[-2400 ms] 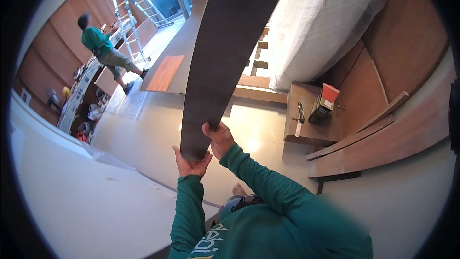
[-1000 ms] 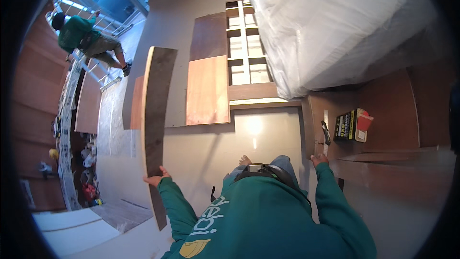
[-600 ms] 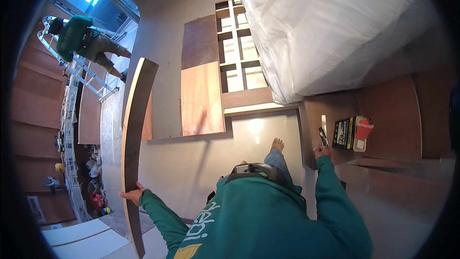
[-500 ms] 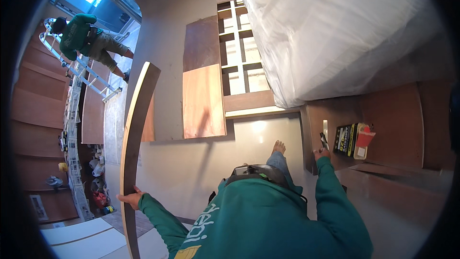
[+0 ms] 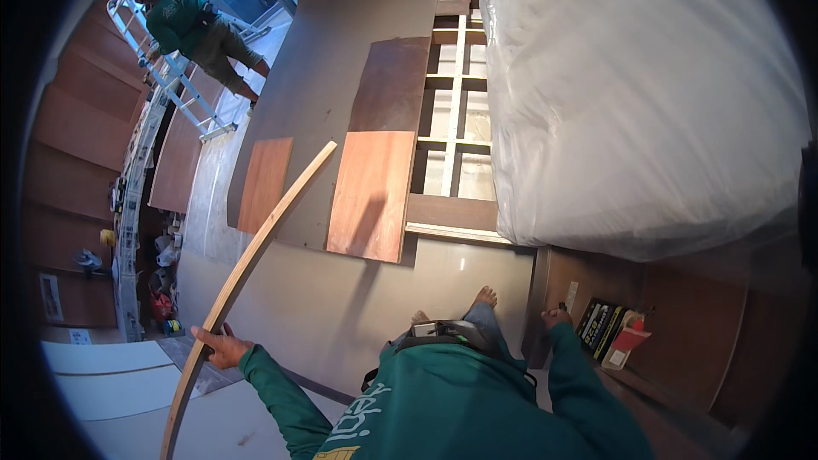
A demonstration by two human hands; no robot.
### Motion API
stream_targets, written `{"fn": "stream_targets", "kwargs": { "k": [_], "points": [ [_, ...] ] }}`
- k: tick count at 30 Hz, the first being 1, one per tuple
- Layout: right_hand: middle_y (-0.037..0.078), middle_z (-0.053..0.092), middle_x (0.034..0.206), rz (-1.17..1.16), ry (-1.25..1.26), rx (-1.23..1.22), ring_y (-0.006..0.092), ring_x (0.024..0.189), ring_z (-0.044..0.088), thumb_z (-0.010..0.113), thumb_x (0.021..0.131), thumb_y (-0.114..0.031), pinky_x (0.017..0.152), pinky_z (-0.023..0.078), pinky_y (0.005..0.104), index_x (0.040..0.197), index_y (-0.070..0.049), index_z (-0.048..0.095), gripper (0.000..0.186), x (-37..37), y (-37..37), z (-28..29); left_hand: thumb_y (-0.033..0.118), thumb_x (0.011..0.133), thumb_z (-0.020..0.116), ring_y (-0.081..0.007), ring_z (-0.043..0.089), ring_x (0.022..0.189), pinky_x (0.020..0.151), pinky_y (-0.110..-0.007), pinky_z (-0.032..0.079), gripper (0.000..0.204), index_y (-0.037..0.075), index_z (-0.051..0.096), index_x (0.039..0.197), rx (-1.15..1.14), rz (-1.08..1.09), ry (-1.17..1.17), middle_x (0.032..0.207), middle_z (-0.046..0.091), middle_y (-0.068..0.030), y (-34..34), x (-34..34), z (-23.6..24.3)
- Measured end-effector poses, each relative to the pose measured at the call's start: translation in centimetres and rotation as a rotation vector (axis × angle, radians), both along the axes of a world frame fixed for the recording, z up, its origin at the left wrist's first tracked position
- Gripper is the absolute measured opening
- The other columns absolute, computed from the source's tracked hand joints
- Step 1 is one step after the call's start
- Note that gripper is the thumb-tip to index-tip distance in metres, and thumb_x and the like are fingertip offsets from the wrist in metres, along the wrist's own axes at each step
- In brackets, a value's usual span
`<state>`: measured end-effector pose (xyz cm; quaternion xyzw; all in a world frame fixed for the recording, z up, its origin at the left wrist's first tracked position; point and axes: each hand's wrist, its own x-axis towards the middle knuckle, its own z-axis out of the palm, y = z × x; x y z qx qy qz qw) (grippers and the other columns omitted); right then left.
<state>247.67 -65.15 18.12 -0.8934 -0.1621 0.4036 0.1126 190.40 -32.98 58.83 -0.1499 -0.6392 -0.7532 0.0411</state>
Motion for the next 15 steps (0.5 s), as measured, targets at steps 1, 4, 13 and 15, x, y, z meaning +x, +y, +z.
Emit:
{"fn": "stream_targets", "kwargs": {
  "k": [1, 4, 13, 15],
  "points": [
    [0.011, 0.064, 0.085, -0.023, 0.030, 0.001, 0.0233, 0.079, 0.060, 0.070, 0.082, -0.033, 0.077, 0.048, 0.0370, 0.087, -0.001, 0.061, 0.034, 0.2, 0.4, 0.6, 0.046, 0.077, 0.079, -0.0280, 0.067, 0.084, 0.068, -0.037, 0.061, 0.069, -0.015, 0.057, 0.100, 0.011, -0.015, 0.025, 0.098, 0.063, -0.0242, 0.0, 0.4, 0.1],
    [0.012, 0.065, 0.088, -0.073, 0.046, 0.016, 0.0236, 0.081, 0.060, 0.070, 0.083, -0.033, 0.078, 0.048, 0.0372, 0.089, -0.001, 0.064, 0.033, 0.6, 1.8, 2.9, 0.043, 0.079, 0.078, -0.0256, 0.065, 0.086, 0.071, -0.037, 0.059, 0.062, -0.011, 0.059, 0.102, 0.015, -0.052, 0.065, 0.098, 0.063, -0.0194, 0.0, 1.0, 0.2],
    [0.014, 0.069, 0.095, -0.066, 0.080, 0.006, 0.0253, 0.088, 0.064, 0.071, 0.084, -0.032, 0.082, 0.049, 0.0387, 0.095, -0.001, 0.067, 0.034, -0.1, 3.0, 4.4, 0.033, 0.084, 0.076, -0.0208, 0.062, 0.084, 0.070, -0.034, 0.054, 0.049, -0.007, 0.059, 0.107, 0.014, -0.128, 0.245, 0.100, 0.062, -0.0130, -0.1, -1.1, 0.7],
    [0.013, 0.069, 0.096, -0.033, 0.069, 0.008, 0.0257, 0.089, 0.064, 0.072, 0.084, -0.033, 0.082, 0.049, 0.0393, 0.095, -0.001, 0.068, 0.034, -0.9, 2.7, 4.2, 0.028, 0.085, 0.076, -0.0209, 0.062, 0.085, 0.072, -0.032, 0.055, 0.048, -0.007, 0.057, 0.110, 0.010, -0.201, 0.267, 0.102, 0.061, -0.0137, -0.3, -2.2, 0.7]
  ]
}}
